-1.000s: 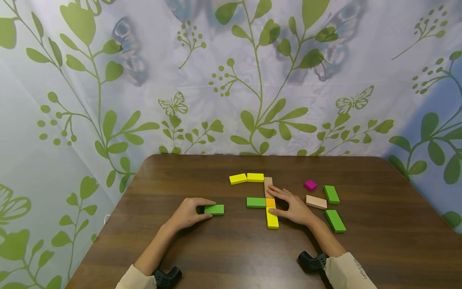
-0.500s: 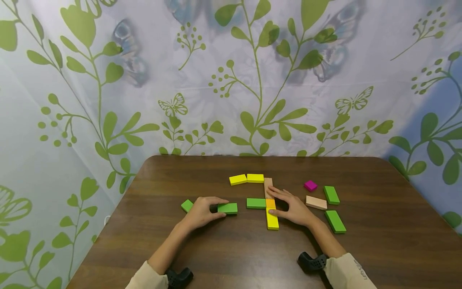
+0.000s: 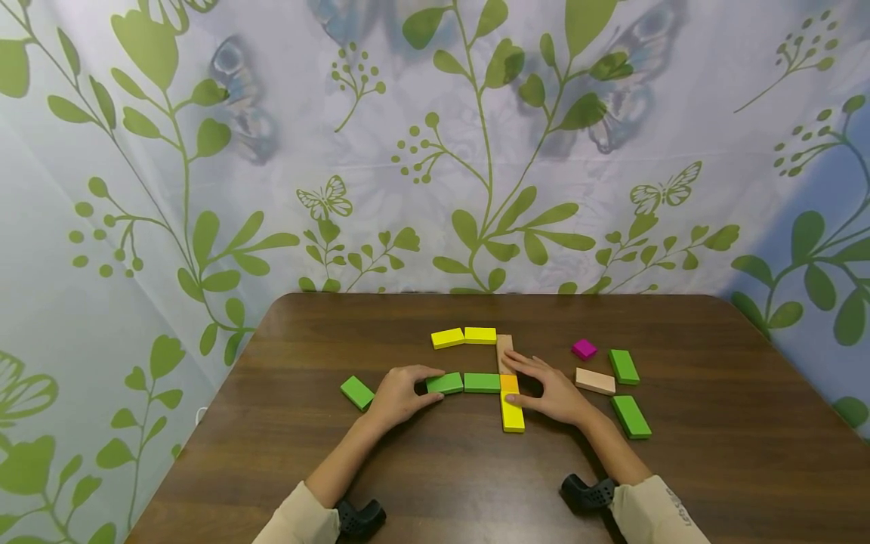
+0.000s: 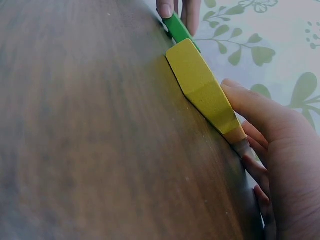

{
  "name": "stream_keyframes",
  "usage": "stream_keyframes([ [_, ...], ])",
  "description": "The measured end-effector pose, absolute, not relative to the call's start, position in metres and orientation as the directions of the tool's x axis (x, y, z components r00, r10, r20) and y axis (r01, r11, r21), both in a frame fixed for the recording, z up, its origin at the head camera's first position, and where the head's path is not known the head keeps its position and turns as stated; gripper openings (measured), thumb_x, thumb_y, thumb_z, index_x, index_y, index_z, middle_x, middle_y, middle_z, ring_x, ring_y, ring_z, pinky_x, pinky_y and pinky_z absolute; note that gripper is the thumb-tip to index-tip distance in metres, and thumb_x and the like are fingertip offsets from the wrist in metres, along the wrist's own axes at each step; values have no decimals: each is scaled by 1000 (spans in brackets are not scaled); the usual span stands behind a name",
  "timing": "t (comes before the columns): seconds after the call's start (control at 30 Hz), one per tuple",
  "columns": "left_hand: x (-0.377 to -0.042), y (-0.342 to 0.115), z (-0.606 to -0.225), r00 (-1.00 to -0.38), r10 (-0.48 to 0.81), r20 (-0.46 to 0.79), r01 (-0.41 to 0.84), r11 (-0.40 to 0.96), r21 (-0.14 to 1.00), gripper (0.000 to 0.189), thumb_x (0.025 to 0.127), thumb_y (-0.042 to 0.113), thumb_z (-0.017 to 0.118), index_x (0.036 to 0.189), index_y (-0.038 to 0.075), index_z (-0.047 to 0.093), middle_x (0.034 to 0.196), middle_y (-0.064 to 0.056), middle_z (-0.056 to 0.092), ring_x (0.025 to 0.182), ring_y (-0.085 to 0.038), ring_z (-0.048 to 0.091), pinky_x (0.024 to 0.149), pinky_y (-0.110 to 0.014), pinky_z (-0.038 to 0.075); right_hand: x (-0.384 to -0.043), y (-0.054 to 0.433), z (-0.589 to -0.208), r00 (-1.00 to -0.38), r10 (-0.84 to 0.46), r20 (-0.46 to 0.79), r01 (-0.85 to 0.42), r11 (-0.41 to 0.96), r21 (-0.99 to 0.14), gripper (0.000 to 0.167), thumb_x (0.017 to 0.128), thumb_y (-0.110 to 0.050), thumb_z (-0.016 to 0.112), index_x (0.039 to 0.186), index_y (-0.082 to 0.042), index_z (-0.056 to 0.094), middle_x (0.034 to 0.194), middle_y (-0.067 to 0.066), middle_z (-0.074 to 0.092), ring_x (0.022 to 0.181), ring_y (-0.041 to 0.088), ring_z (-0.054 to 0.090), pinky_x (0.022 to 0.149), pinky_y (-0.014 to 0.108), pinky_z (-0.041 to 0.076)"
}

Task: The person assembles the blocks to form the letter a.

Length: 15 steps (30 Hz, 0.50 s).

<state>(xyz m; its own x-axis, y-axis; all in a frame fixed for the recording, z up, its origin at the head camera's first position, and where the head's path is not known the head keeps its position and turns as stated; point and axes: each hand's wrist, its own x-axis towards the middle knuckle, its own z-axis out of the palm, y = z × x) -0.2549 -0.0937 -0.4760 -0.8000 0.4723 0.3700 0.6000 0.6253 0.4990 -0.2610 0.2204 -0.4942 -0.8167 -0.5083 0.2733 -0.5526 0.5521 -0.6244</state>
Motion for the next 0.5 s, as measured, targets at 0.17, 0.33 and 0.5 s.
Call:
stream_keyframes([
  [0.17, -254, -93, -477, -804, 470, 364, 594, 640, 487, 38, 79, 29, 74, 114, 14, 67, 109, 2, 66, 102, -16, 60, 86, -34, 48, -262, 220, -495, -813, -510, 279, -558, 551, -620, 70, 82, -41, 68, 141, -16, 41, 148, 2, 31, 133, 36, 26, 106, 57, 15],
  [0.33, -253, -94, -477, -801, 474, 366, 599, 649, 470, 39, 79, 30, 73, 115, 14, 67, 109, 3, 66, 102, -16, 60, 85, -35, 49, -263, 220, -495, -819, -504, 274, -552, 562, -616, 70, 81, -43, 68, 141, -17, 41, 147, 0, 31, 133, 38, 24, 105, 58, 16],
  [0.5, -253, -93, -477, -792, 483, 374, 610, 664, 433, 39, 79, 31, 73, 115, 14, 67, 108, 3, 66, 100, -16, 61, 82, -35, 50, -262, 221, -495, -820, -504, 270, -547, 553, -628, 71, 81, -42, 69, 141, -17, 41, 148, 0, 30, 134, 40, 21, 104, 60, 15],
])
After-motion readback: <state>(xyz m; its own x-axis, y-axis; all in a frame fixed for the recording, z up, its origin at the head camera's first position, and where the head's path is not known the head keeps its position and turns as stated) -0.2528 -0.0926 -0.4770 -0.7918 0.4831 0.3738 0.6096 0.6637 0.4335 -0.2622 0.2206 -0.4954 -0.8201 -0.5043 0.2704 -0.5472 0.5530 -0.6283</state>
